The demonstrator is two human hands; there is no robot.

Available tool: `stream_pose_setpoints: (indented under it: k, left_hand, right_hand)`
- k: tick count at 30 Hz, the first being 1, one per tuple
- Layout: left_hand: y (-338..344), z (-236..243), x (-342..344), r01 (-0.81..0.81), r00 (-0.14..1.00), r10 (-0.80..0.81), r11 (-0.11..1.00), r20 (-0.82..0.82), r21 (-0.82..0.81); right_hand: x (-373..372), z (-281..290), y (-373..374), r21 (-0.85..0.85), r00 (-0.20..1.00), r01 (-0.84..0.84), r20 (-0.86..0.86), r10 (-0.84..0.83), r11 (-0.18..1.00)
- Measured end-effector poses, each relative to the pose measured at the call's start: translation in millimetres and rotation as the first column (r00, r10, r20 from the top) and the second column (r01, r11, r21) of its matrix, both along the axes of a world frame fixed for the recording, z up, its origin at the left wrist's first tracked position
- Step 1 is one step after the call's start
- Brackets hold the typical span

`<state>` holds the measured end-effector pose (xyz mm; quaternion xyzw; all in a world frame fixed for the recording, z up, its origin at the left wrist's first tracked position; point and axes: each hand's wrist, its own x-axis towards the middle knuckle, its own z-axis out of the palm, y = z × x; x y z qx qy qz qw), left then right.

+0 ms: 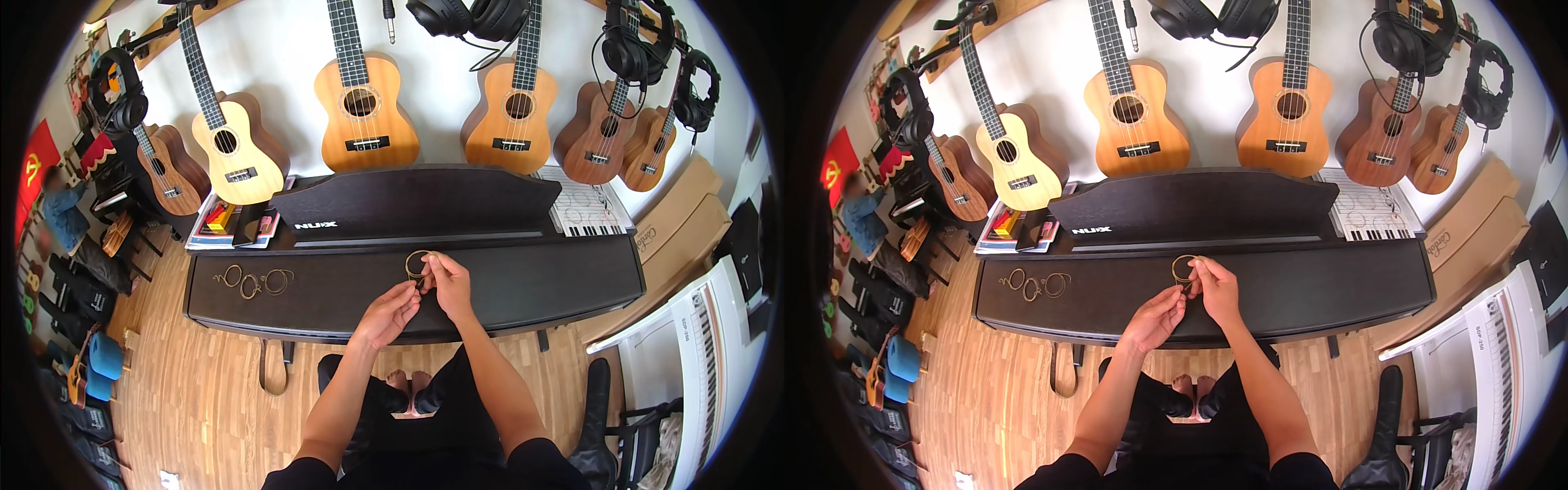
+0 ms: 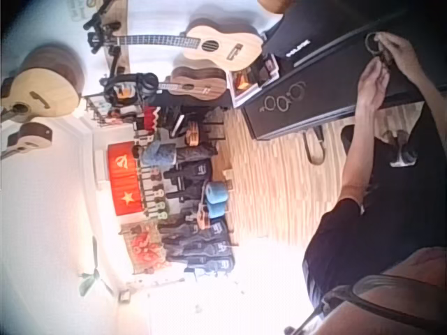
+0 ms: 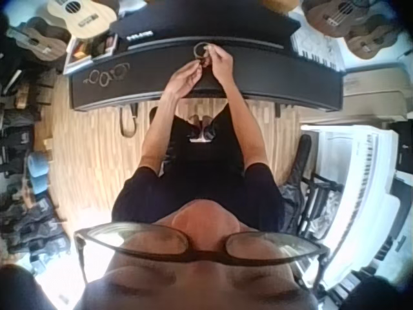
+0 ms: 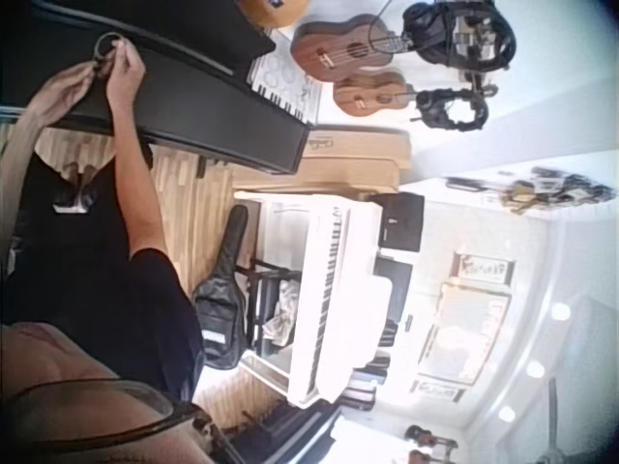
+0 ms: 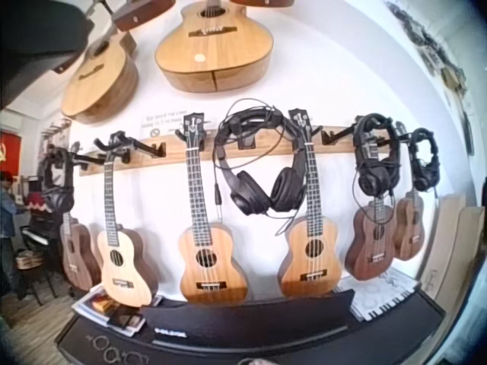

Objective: The person shapes a thin metal wire into a circular loop by hand, repeatedly bending and adjusting it on a black piano bench. They place the finished loop on the bench and pick up a new piece of wire to repeat the process.

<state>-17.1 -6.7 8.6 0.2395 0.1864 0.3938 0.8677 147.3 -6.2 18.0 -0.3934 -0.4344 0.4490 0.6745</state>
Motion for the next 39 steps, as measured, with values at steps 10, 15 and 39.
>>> stream_pose_setpoints:
  k: [10,15,39]
  left_hand:
    - [1,17,10,-0.118,0.964,0.131,0.99,-0.231,0.071]
    - [10,13,15,-0.222,0.9,0.288,0.949,-0.328,0.226]
    - [10,18,6,-0.055,0.854,0.247,0.918,-0.459,0.392]
  right_hand:
    - [-4,-16,0,0.064,0.984,0.082,0.151,-0.091,0.995]
    - [-11,-11,-5,0.097,0.952,0.14,0.261,-0.16,0.985]
    - [-9,-3,-3,-0.015,0.989,0.123,0.085,-0.121,0.992]
